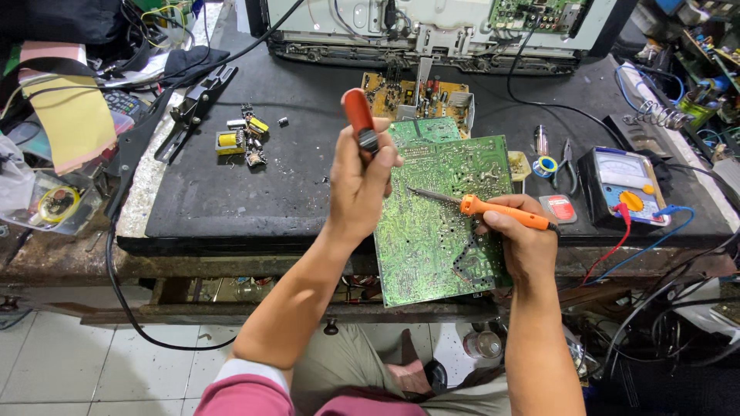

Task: The person uses a soldering iron and a hot air gun to work on a green circuit board placed on a cluttered workbench. They also use a small metal tool to scrape or clean specific areas on the board's surface.

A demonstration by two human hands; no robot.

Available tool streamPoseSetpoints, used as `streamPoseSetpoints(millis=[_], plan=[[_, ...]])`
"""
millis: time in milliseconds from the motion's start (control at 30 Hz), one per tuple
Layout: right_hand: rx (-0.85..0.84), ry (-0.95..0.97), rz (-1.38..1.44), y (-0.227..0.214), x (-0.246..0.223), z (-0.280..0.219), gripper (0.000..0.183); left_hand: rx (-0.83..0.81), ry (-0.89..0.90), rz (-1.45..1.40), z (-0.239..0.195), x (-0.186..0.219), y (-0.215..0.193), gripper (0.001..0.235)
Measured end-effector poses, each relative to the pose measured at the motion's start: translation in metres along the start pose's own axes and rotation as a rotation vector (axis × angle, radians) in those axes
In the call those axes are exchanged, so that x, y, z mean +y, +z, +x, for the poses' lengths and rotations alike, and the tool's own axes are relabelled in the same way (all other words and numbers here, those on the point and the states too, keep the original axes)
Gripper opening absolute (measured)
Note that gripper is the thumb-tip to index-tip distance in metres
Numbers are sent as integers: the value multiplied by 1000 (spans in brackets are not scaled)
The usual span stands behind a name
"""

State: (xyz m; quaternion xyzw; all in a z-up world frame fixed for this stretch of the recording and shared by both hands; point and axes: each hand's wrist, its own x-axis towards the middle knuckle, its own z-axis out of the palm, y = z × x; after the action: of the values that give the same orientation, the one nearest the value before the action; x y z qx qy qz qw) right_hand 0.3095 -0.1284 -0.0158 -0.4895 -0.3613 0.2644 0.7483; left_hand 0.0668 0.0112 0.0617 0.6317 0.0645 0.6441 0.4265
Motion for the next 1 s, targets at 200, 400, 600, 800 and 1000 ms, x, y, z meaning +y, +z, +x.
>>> streamPoseSetpoints(millis=[200,400,600,800,1000], plan=[[7,2,1,-2,2,0,41,24,-24,-124,-1,-22,20,29],[2,8,-6,2,-4,-3,40,39,-17,-129,-1,-32,25,28],[0,-4,-5,-1,0,-2,39,34,-20,-141,-1,-37,30,27],[-16,-43,26,-1,1,-1,37,-23,48,-102,1,-53,31,22],[86,-146,188,-12,0,-16,38,-164,129,-49,-5,-27,28,13]])
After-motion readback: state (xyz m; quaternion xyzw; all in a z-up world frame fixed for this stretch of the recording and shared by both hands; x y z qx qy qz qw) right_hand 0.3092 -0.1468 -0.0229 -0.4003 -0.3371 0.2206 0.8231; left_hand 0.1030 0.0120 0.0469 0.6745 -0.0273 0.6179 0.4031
